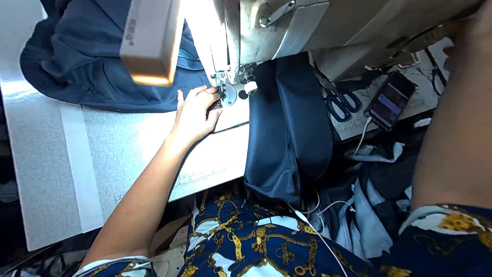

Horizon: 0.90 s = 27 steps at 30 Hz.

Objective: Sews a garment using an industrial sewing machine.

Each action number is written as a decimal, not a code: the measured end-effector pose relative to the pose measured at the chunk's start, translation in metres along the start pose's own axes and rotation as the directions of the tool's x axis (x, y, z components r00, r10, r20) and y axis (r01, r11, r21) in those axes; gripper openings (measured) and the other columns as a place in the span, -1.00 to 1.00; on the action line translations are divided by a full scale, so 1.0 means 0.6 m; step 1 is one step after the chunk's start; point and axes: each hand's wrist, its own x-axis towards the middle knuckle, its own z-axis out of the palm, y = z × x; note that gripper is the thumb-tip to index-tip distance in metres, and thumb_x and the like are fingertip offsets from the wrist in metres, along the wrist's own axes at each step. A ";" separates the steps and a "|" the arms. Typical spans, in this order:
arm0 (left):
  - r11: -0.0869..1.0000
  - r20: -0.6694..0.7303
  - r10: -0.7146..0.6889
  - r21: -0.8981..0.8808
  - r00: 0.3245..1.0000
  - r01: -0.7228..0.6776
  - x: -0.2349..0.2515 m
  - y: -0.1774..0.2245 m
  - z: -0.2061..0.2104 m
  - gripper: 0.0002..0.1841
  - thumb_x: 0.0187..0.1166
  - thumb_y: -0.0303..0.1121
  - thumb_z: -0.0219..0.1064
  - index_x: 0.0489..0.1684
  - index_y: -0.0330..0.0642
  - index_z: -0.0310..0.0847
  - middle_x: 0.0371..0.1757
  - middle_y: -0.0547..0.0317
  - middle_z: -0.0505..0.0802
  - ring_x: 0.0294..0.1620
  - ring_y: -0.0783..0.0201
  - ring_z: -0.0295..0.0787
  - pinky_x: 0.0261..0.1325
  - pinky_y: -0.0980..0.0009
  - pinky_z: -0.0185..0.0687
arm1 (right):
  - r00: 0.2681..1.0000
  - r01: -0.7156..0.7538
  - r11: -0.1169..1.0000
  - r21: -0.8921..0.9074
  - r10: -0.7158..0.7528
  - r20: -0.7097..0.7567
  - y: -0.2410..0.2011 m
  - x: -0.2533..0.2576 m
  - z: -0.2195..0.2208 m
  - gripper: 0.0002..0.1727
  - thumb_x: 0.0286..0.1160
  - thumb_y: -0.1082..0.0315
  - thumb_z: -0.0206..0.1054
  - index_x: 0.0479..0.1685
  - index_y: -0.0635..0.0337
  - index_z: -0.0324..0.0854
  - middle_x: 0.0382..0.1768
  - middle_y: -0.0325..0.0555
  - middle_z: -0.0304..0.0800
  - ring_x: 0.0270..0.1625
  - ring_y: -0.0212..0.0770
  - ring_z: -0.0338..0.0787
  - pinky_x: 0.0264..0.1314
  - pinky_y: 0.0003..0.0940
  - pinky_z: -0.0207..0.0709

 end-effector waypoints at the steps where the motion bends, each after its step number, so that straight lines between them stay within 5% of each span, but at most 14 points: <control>1: 0.999 0.014 0.023 -0.027 1.000 -0.023 0.000 -0.006 -0.005 -0.52 0.68 -0.06 0.10 0.35 -0.12 0.72 0.57 0.07 0.69 0.73 -0.16 0.38 0.59 -0.63 -0.18 | 0.999 0.022 0.998 -0.063 -0.020 0.030 -0.003 -0.041 -0.009 -0.35 0.82 0.12 -0.09 0.77 0.34 0.17 0.67 0.34 0.35 0.71 0.02 0.43 0.72 -0.13 0.33; 3: 0.996 0.019 0.060 -0.073 0.998 -0.058 0.000 -0.025 -0.036 -0.57 0.73 -0.13 0.10 0.22 -0.19 0.81 0.51 0.01 0.74 0.66 -0.15 0.50 0.64 -0.47 0.02 | 0.993 0.076 0.983 -0.164 -0.061 0.096 -0.063 -0.184 -0.032 -0.30 0.78 0.14 0.00 0.77 0.44 0.08 0.61 0.64 0.27 0.66 0.43 0.37 0.67 0.22 0.26; 6: 0.990 -0.160 -0.096 0.089 0.982 0.111 -0.030 -0.087 -0.132 -0.55 0.80 -0.20 0.09 0.14 -0.47 0.74 0.38 -0.41 0.73 0.52 -0.37 0.56 0.65 -0.27 0.26 | 0.890 0.272 0.948 -0.167 -0.181 0.419 -0.129 -0.424 -0.008 -0.30 0.84 -0.02 0.02 0.70 0.39 0.19 0.43 0.50 0.53 0.45 0.39 0.61 0.46 0.33 0.48; 9: 0.894 -0.190 -0.331 0.250 0.924 0.372 -0.106 -0.193 -0.205 -0.25 0.75 0.15 0.04 0.50 -0.49 0.42 0.50 -0.72 0.49 0.55 -0.74 0.30 0.50 -0.64 0.07 | 0.642 0.401 0.898 -0.179 -0.137 0.754 -0.150 -0.583 0.081 -0.14 0.64 -0.25 0.20 0.87 -0.04 0.18 0.82 0.41 0.01 0.84 0.49 0.01 0.62 0.57 0.09; 10: 0.864 -0.165 -0.371 0.300 0.914 0.405 -0.136 -0.207 -0.210 -0.17 0.72 0.22 0.03 0.56 -0.51 0.36 0.47 -0.77 0.49 0.51 -0.79 0.32 0.45 -0.71 0.05 | 0.595 0.432 0.879 -0.202 -0.109 0.797 -0.163 -0.596 0.112 -0.17 0.66 -0.23 0.20 0.90 -0.18 0.11 0.87 0.42 -0.21 0.87 0.53 -0.22 0.61 0.64 -0.04; 13: 0.757 -0.018 -0.453 0.521 0.891 0.395 -0.221 -0.131 -0.202 0.00 0.61 0.41 0.01 0.63 -0.49 0.32 0.37 -0.73 0.58 0.40 -0.72 0.50 0.44 -0.72 0.05 | 0.533 0.540 0.824 -0.170 -0.179 0.827 -0.214 -0.534 0.190 -0.32 0.81 0.07 0.11 0.91 -0.29 0.06 0.85 0.52 -0.30 0.85 0.63 -0.27 0.53 0.70 0.01; 15: 0.753 0.063 -0.454 0.561 0.889 0.345 -0.287 -0.050 -0.187 0.07 0.50 0.43 0.14 0.61 -0.57 0.34 0.28 -0.76 0.64 0.32 -0.72 0.57 0.46 -0.73 -0.01 | 0.452 0.586 0.807 -0.076 -0.247 0.857 -0.258 -0.460 0.229 -0.35 0.84 0.20 0.07 0.91 -0.24 0.09 0.86 0.48 -0.27 0.85 0.61 -0.25 0.59 0.69 -0.03; 17: 0.800 0.093 -0.355 0.544 0.930 0.251 -0.347 0.023 -0.166 -0.15 0.59 0.14 0.26 0.47 -0.64 0.46 0.03 -0.74 0.75 0.09 -0.72 0.70 0.36 -0.74 0.16 | 0.384 0.648 0.761 -0.027 -0.296 0.875 -0.305 -0.397 0.254 -0.38 0.79 0.35 0.13 0.85 -0.01 0.23 0.79 0.53 0.03 0.81 0.60 0.00 0.61 0.63 0.00; 19: 0.824 0.144 -0.315 0.532 0.938 0.195 -0.373 0.108 -0.141 -0.47 0.57 -0.34 0.42 0.38 -0.62 0.56 -0.28 -0.57 0.82 -0.21 -0.57 0.81 0.16 -0.59 0.47 | 0.403 0.720 0.672 -0.175 -0.198 0.894 -0.340 -0.363 0.266 -0.52 0.83 0.34 0.05 0.64 0.33 0.42 0.58 0.48 0.45 0.69 0.44 0.38 0.64 0.42 0.19; 20: 0.823 0.179 -0.315 0.541 0.932 0.175 -0.372 0.151 -0.127 -0.52 0.50 -0.49 0.44 0.39 -0.56 0.58 -0.42 -0.43 0.82 -0.35 -0.44 0.83 0.02 -0.44 0.61 | 0.497 0.706 0.671 -0.229 -0.238 0.834 -0.323 -0.358 0.286 -0.54 0.83 0.29 0.04 0.50 0.40 0.51 0.46 0.40 0.60 0.60 0.29 0.54 0.64 0.26 0.30; 21: 0.829 0.231 -0.327 0.535 0.916 0.161 -0.364 0.192 -0.116 -0.48 0.42 -0.62 0.43 0.43 -0.53 0.57 -0.51 -0.32 0.81 -0.44 -0.34 0.83 -0.12 -0.29 0.67 | 0.586 0.673 0.696 -0.249 -0.297 0.754 -0.307 -0.361 0.301 -0.57 0.83 0.28 0.04 0.40 0.45 0.53 0.35 0.37 0.65 0.51 0.20 0.61 0.60 0.11 0.35; 23: 0.868 0.353 -0.331 0.478 0.875 0.135 -0.337 0.259 -0.103 -0.43 0.38 -0.69 0.39 0.49 -0.53 0.52 -0.61 -0.19 0.78 -0.54 -0.23 0.83 -0.34 -0.10 0.71 | 0.690 0.566 0.789 -0.241 -0.293 0.662 -0.322 -0.380 0.294 -0.51 0.88 0.28 0.03 0.56 0.50 0.41 0.55 0.42 0.48 0.68 0.19 0.42 0.78 0.02 0.12; 25: 0.905 0.562 -0.356 0.406 0.747 0.126 -0.293 0.309 -0.105 -0.46 0.57 -0.66 0.20 0.60 -0.58 0.35 -0.54 -0.21 0.80 -0.44 -0.23 0.87 -0.31 -0.03 0.73 | 0.693 0.611 0.754 -0.242 -0.362 0.624 -0.343 -0.411 0.254 -0.52 0.81 0.34 0.05 0.50 0.55 0.47 0.55 0.55 0.47 0.71 0.42 0.36 0.72 0.33 0.09; 27: 0.933 0.767 -0.343 0.347 0.542 0.099 -0.242 0.339 -0.109 -0.47 0.70 -0.64 0.03 0.66 -0.66 0.15 -0.36 -0.30 0.82 -0.25 -0.27 0.89 -0.18 -0.02 0.75 | 0.602 0.759 0.642 -0.112 -0.627 0.494 -0.299 -0.470 0.233 -0.67 0.52 0.47 0.23 0.12 0.52 0.71 0.23 0.58 0.70 0.46 0.53 0.59 0.53 0.48 0.23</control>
